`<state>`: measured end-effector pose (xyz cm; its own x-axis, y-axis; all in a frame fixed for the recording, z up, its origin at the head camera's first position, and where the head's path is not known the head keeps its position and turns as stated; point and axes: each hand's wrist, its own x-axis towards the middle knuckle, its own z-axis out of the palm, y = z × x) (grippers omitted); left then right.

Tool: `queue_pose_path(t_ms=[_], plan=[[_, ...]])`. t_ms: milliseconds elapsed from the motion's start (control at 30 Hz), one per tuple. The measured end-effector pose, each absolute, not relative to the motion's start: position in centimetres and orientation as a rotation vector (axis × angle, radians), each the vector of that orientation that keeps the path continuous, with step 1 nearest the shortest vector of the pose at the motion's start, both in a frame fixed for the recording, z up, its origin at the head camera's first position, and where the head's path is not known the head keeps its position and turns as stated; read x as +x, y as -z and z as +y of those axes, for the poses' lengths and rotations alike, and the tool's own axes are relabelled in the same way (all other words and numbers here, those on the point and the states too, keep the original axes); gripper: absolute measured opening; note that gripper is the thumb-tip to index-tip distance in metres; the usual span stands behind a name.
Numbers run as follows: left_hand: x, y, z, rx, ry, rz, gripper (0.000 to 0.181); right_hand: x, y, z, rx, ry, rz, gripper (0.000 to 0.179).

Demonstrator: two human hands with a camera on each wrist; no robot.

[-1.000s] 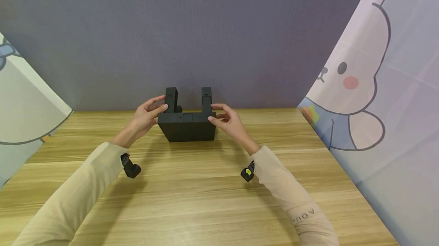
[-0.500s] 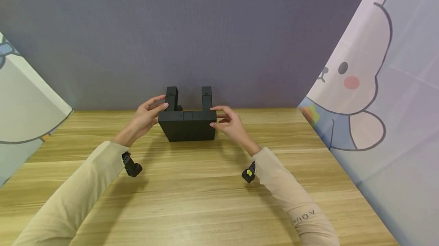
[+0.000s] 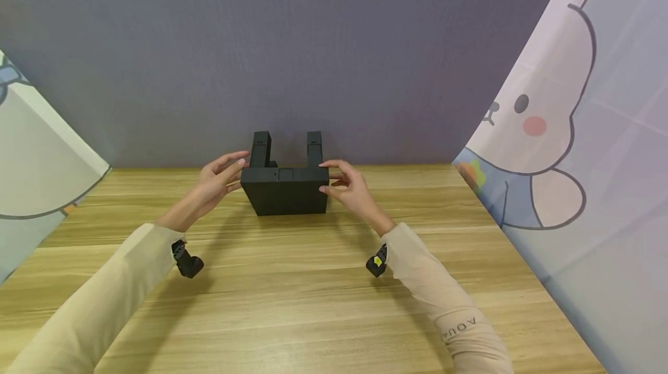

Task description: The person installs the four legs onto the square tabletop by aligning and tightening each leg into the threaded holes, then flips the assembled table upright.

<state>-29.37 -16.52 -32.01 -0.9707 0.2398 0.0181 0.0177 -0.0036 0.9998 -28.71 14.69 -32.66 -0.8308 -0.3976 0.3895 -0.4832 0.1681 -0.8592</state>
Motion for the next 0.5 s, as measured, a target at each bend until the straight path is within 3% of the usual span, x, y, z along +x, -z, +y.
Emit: queue_pose_path(t_ms=[500], plan=[[-27.4,32.9,-17.3,0.48,-1.92,2.302,0.06,-29.0,32.8,14.7,0.893,-1.765,-2.317,0.045]])
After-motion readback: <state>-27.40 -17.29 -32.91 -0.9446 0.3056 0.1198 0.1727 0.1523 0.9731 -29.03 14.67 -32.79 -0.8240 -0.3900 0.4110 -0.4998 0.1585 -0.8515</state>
